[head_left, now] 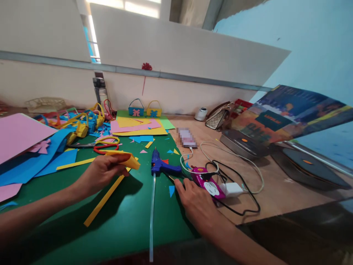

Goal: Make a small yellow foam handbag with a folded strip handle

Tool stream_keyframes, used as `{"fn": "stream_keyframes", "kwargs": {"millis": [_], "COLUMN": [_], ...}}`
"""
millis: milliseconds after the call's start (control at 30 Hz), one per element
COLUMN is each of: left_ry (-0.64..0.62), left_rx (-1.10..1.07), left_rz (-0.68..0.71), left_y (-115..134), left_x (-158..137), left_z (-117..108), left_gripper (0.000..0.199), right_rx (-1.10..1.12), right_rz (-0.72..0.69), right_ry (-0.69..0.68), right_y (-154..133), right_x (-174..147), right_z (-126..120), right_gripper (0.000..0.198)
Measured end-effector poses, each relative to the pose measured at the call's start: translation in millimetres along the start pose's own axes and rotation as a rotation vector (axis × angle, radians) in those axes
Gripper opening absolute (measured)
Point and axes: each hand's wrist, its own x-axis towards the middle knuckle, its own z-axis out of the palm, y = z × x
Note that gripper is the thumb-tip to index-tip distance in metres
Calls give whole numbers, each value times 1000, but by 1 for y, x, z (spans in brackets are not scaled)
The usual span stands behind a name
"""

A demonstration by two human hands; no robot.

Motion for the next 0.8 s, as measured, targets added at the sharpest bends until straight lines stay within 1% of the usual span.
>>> {"fn": "stream_keyframes", "kwargs": {"millis": [67, 133, 167, 200, 233, 267, 300, 367, 467, 567, 667, 800], "left_ry": [1, -18, -40, -57, -69, -82, -90, -97, -97, -72, -41, -78], "left_rx": [-104, -209, -249, -289, -325, -359, -391, -435, -411, -357, -354, -412], "left_rz": [-81, -142, -162, -183, -202, -219, -235, -259, -277, -274, -258, -297], "left_y": [6, 11, 13, 14, 14, 13, 12, 10, 9, 9, 7, 2], "left_x": [2, 2, 2, 1, 0, -1, -3, -9, -18, -25, -27, -26], "left_z": [-2, -5, -8, -10, -14, -17, -21, -30, -43, -53, -56, -56], "left_gripper": [38, 33, 27, 24, 21, 18, 17, 17, 21, 22, 25, 23], "right_rx": [25, 79, 126, 196, 291, 392, 493, 639, 688, 748, 803, 818], "right_rz": [-10, -24, -38, -89, -171, -221, -228, -290, -322, -340, -369, -321], "right_ry": [33, 154, 213, 260, 311, 350, 425, 509, 556, 585, 566, 519], "right_y": [6, 15, 19, 23, 24, 23, 20, 9, -11, -22, -26, -30], "right_x": [-10, -17, -18, -15, -11, -4, 5, 25, 52, 70, 79, 84], "right_z": [-2, -5, -7, -10, -13, -17, -21, -30, -40, -45, -48, -50], "right_gripper": [45, 51, 50, 47, 42, 36, 31, 23, 16, 18, 25, 28]}}
